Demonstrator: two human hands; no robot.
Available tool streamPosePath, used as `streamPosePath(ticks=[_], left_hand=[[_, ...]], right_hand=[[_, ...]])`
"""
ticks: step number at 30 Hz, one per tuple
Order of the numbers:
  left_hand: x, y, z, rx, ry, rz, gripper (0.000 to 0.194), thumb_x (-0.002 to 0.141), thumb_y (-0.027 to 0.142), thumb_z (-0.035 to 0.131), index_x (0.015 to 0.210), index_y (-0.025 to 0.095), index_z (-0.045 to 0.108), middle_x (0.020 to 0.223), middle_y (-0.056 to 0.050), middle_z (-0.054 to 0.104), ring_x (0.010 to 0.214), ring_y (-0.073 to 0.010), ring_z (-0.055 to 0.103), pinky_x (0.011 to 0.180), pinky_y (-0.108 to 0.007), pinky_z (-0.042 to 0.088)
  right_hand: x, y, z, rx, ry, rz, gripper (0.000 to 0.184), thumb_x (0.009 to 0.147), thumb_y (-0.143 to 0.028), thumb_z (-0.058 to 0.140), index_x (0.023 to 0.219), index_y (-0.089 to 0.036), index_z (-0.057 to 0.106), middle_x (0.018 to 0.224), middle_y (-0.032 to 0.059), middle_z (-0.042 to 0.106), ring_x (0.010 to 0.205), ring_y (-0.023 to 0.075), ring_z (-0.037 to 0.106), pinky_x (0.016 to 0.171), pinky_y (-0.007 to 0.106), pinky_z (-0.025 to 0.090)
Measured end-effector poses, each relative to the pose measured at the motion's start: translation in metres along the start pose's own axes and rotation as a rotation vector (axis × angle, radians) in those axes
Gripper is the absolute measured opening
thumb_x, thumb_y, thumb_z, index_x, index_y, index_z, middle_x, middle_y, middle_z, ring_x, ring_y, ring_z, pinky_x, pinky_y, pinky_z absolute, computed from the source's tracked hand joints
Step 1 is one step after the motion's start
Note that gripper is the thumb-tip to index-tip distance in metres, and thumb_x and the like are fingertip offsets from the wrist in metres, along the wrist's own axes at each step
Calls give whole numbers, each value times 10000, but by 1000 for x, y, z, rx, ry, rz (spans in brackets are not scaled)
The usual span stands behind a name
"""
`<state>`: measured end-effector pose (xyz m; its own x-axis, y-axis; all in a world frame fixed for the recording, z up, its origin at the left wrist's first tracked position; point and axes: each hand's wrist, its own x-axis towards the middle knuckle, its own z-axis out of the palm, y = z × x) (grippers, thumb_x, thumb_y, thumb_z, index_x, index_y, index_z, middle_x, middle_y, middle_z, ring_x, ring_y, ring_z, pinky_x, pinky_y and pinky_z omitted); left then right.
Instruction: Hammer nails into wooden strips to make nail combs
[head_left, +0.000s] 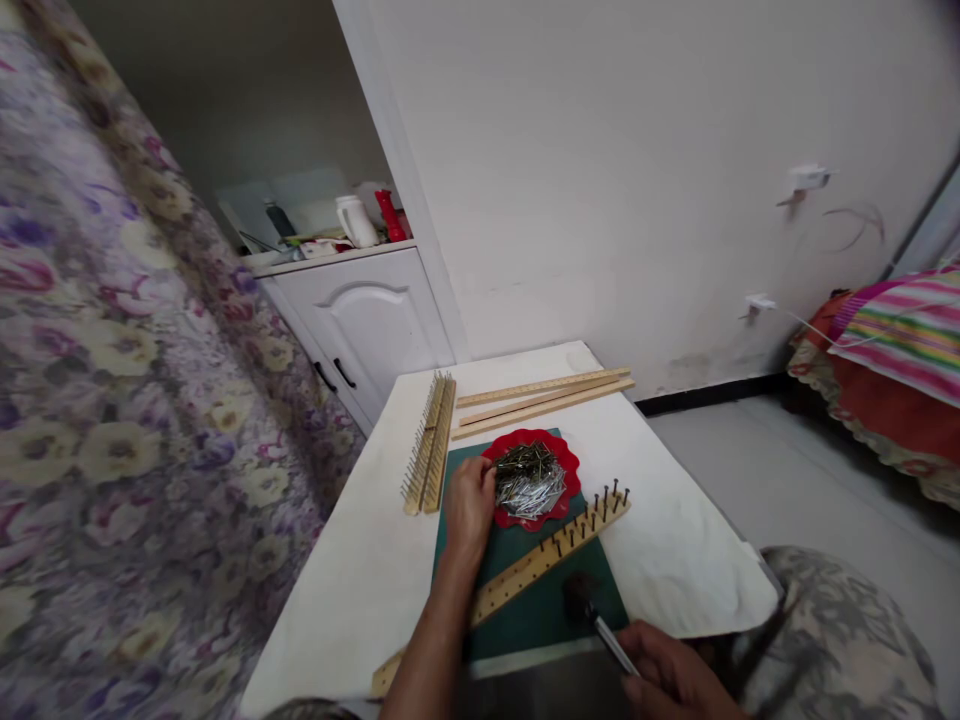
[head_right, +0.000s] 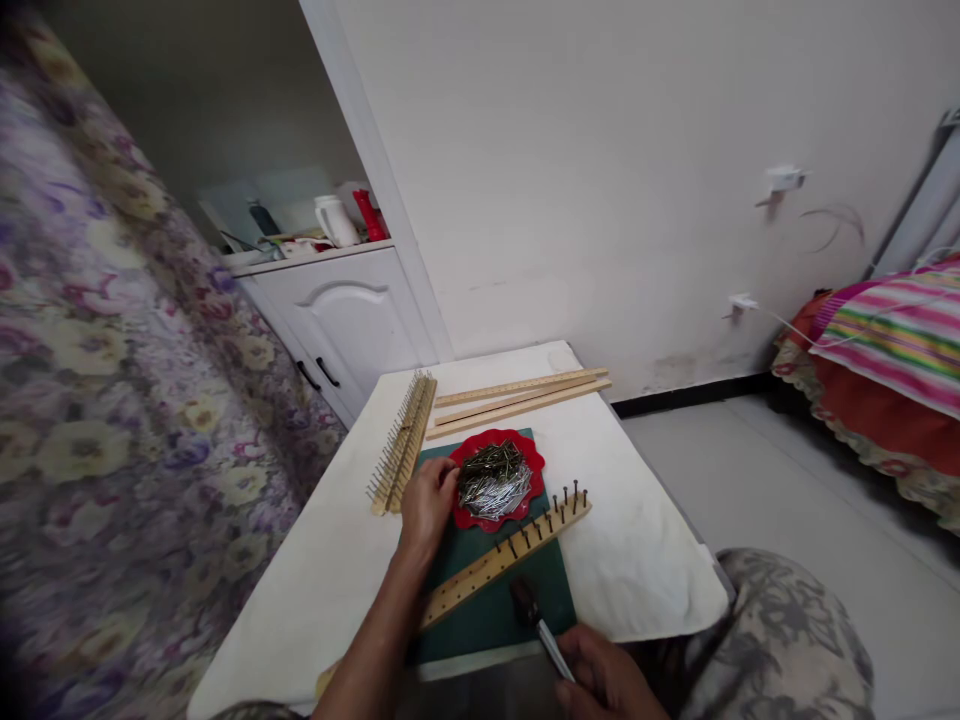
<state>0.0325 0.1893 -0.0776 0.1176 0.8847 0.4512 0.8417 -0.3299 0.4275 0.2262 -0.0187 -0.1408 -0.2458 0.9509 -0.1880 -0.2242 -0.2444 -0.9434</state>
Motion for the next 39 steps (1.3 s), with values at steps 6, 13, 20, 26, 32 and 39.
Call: streamPosePath(ticks=[6,13,20,26,32,39], left_hand=[[-55,-1,-21,-608,31,-191,173,829,314,511,900,185,601,775,-9,672,718,-153,628,675,-244,482],[-100,24,-16,-604,-189,-170,154,826,302,517,859,183,611,745,-9,662,691,-146,617,641,-218,475],[-104,31,-6,-404,-200,-9,134,837,242,484,853,199,609,771,-8,649,689,-142,601,650,-221,445],[-104,33,-6,-346,-221,24,157,843,197,445,854,210,601,797,-13,650,725,-154,605,688,-241,444],[-105,37,-4,-342,-237,51,165,830,166,448,866,208,603,818,-22,654,755,-162,610,690,-246,439],[-108,39,6,-433,-213,-35,141,799,167,489,865,206,607,787,-5,650,705,-152,598,640,-230,423]], right_hand=[[-5,0,1,-81,11,47,387,744,-576,573,812,-207,478,460,-101,488,274,29,303,310,158,174],[-12,-11,7,-76,49,53,358,778,-538,555,831,-197,461,456,-98,529,239,16,323,274,129,151],[-11,-15,6,-82,40,63,382,772,-559,546,823,-196,440,449,-111,525,211,3,282,253,124,170],[-10,-14,5,-71,23,55,369,781,-548,546,810,-198,433,442,-115,518,214,0,281,257,125,166],[-11,-14,5,-69,42,50,363,787,-540,546,840,-191,461,450,-113,524,220,2,288,263,125,156],[-10,-9,5,-94,25,46,391,777,-566,543,847,-189,467,453,-101,516,245,24,343,264,125,207]])
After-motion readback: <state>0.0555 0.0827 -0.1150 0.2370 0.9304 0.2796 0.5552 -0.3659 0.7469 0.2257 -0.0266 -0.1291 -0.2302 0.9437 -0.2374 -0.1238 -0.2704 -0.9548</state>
